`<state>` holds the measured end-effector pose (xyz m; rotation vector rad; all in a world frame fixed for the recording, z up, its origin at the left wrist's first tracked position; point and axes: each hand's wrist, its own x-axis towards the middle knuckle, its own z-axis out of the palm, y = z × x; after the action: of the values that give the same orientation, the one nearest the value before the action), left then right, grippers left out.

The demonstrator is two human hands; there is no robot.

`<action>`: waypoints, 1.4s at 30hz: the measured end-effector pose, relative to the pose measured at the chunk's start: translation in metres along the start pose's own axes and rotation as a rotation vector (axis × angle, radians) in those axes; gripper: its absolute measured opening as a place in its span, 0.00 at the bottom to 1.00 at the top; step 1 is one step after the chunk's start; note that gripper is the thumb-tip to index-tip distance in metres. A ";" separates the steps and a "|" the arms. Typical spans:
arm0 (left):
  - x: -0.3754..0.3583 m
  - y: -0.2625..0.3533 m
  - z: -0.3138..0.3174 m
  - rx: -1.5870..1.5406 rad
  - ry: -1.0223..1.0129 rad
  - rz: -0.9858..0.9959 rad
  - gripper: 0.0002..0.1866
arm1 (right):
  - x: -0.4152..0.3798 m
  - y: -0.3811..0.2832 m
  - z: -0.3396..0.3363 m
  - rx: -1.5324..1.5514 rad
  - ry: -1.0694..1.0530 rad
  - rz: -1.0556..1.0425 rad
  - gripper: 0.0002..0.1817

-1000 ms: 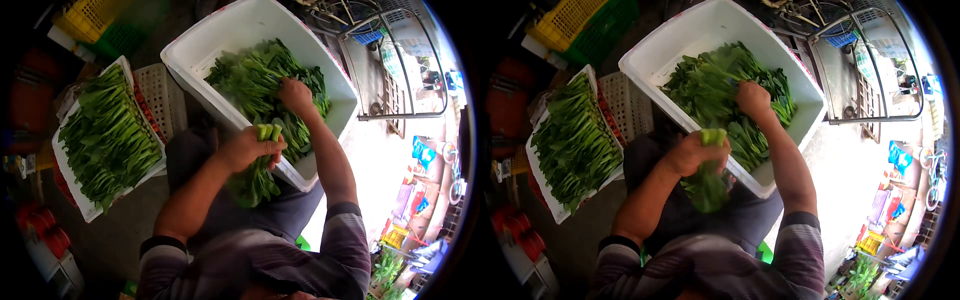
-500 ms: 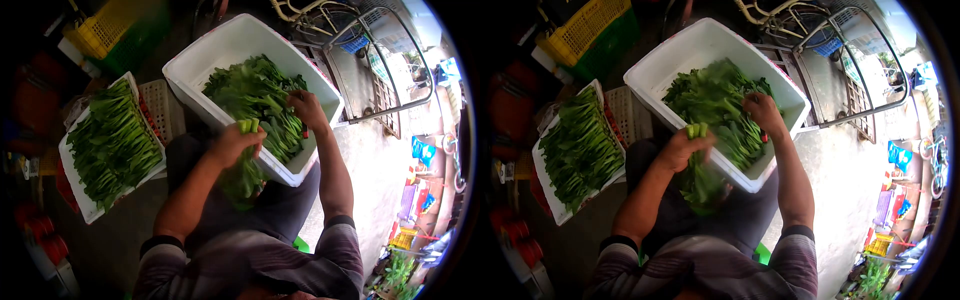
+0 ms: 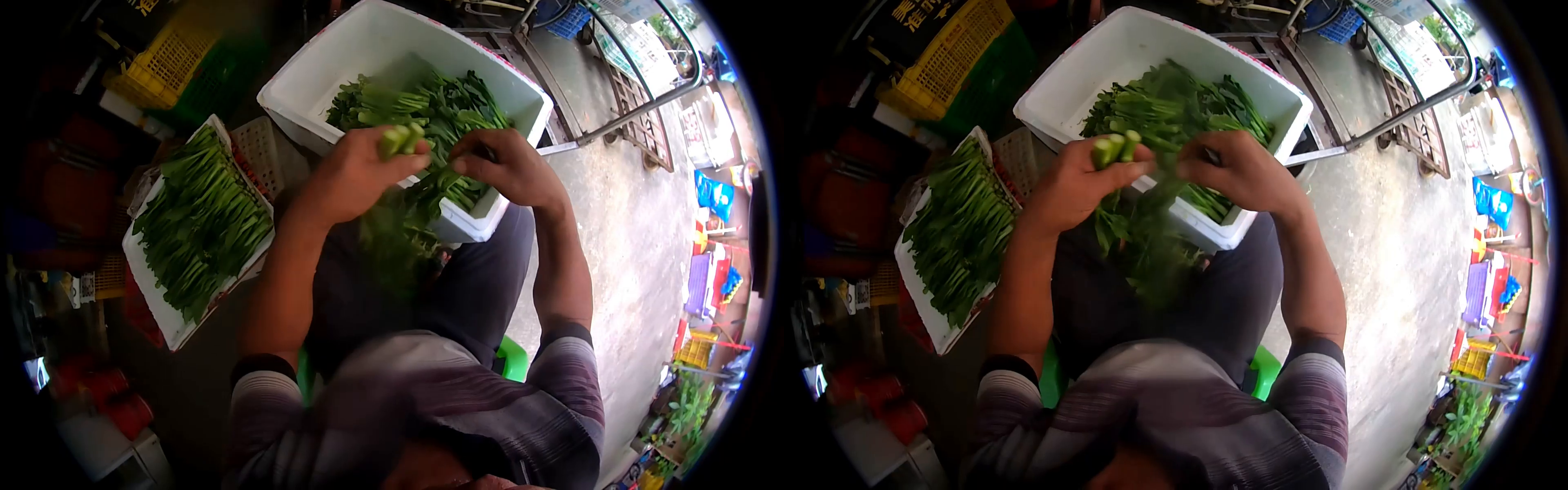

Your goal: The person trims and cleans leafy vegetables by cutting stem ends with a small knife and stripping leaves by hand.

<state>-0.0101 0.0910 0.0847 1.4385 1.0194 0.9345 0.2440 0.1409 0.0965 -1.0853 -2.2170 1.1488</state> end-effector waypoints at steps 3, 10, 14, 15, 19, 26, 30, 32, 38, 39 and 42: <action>0.005 -0.017 0.022 -0.034 -0.055 -0.041 0.13 | 0.003 -0.002 0.019 0.087 0.095 -0.093 0.14; -0.006 -0.060 0.030 -0.166 0.073 -0.080 0.14 | -0.004 0.021 0.063 0.369 0.207 0.153 0.17; -0.019 -0.063 0.027 -0.144 0.063 -0.115 0.14 | -0.008 0.030 0.068 0.373 0.073 0.075 0.21; -0.022 -0.062 0.025 -0.115 0.049 -0.135 0.14 | -0.009 0.027 0.065 0.366 0.041 0.087 0.20; -0.037 -0.065 0.024 -0.160 0.008 -0.155 0.13 | -0.020 0.010 0.066 0.269 0.009 0.091 0.18; -0.056 -0.060 0.021 -0.038 -0.089 -0.202 0.12 | -0.029 0.013 0.074 0.083 -0.112 0.068 0.16; -0.071 -0.052 0.016 0.016 -0.052 -0.154 0.11 | -0.037 0.023 0.071 0.112 -0.107 0.130 0.17; -0.073 -0.053 0.015 -0.051 -0.008 -0.101 0.11 | -0.044 0.018 0.067 0.177 -0.142 0.041 0.19; -0.076 -0.063 0.022 -0.114 0.021 -0.025 0.12 | -0.061 0.011 0.069 0.133 -0.065 -0.118 0.30; -0.076 -0.064 0.024 -0.103 0.041 -0.032 0.13 | -0.063 0.010 0.068 0.169 -0.061 -0.121 0.32; -0.074 -0.062 0.027 -0.097 0.076 -0.045 0.12 | -0.061 0.019 0.074 0.140 -0.005 -0.197 0.31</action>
<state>-0.0146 0.0155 0.0198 1.3032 1.0448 0.9984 0.2415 0.0633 0.0381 -0.7886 -2.1552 1.2006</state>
